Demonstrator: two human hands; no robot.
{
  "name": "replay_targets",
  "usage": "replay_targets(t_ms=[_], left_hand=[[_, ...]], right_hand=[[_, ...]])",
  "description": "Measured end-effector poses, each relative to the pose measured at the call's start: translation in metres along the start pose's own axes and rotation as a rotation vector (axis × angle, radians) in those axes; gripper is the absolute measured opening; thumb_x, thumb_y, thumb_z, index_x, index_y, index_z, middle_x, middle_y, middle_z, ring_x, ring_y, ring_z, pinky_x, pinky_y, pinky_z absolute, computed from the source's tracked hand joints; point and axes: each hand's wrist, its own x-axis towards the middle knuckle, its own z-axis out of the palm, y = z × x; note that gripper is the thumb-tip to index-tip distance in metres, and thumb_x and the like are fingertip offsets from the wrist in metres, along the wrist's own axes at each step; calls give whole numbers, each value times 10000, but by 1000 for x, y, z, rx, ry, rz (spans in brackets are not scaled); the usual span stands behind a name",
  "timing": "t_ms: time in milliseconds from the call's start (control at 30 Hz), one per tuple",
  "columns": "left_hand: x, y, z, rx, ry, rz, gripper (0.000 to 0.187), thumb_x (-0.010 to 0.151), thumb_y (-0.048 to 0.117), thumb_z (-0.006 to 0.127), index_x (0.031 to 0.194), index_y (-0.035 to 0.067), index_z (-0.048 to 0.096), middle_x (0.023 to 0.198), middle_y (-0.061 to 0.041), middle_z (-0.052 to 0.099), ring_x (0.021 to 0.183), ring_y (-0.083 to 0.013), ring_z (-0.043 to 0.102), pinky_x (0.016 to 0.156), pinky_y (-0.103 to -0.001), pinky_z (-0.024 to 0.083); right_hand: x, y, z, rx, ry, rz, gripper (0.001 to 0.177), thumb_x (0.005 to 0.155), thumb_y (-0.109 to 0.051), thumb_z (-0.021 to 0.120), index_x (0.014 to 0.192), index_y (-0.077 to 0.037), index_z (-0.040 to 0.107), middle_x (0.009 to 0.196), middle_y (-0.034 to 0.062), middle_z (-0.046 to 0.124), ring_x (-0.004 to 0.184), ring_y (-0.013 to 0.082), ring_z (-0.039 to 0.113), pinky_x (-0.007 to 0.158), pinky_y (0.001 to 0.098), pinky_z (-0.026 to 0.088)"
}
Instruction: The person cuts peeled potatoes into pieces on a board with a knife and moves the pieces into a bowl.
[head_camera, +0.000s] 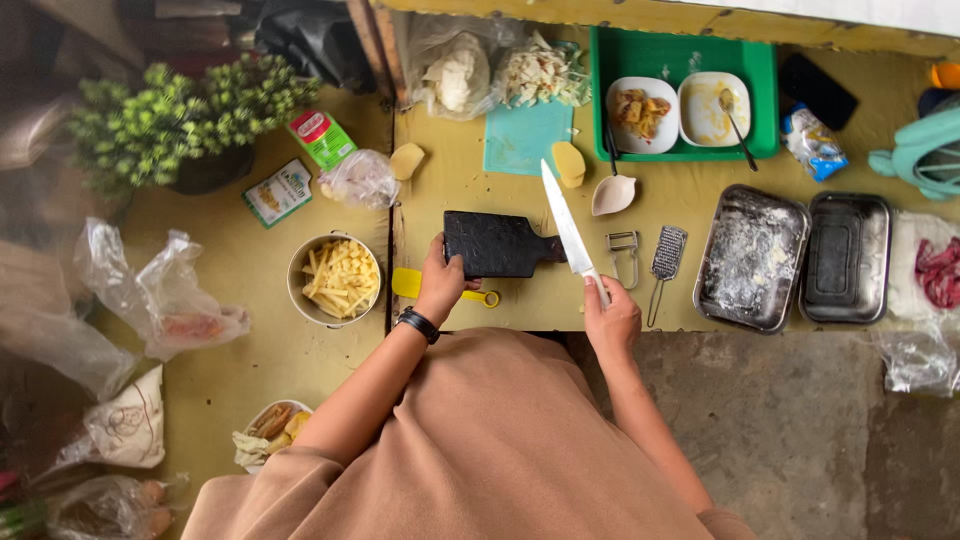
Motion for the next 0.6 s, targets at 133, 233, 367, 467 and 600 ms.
replay_targets(t_ms=[133,233,367,467,600], left_hand=[[11,-3,2,788,226,459,453,891,167,675,1283,-44,594,1108,-267,665,997,-437,657,868,-499,546],[20,11,1,943,225,398,339,844,200,680,1114,-4,656,1140,-246,616,1084,-442,576,904,-521,494],[55,48,-11,1054,374,683,397,791,170,710,1127,-23,623,1114,-244,565,1053,-432,528,926,-510,445],[88,65,-22,1223,491,726,379,738,183,735,1052,4,621,1098,-209,554,1058,-408,526,938,-505,404],[119,63,-37,1439,580,704,306,816,96,698,1114,76,629,1116,-140,543,1057,-346,541,950,-474,387]], right_hand=[[-16,5,0,144,-28,43,280,973,-319,688,1052,-57,749,649,50,678,593,154,662,587,319,500],[-24,7,1,168,-53,56,282,979,-313,688,1054,-48,749,634,43,662,582,136,645,581,300,493],[-26,9,2,191,-108,49,302,977,-333,679,1062,-52,751,618,38,652,564,127,626,564,298,484],[-24,8,4,172,-154,26,312,982,-344,674,1068,-54,750,618,40,649,558,127,618,560,297,483],[-17,3,6,147,-192,57,323,973,-356,674,1061,-55,751,621,39,664,554,118,628,552,297,485]])
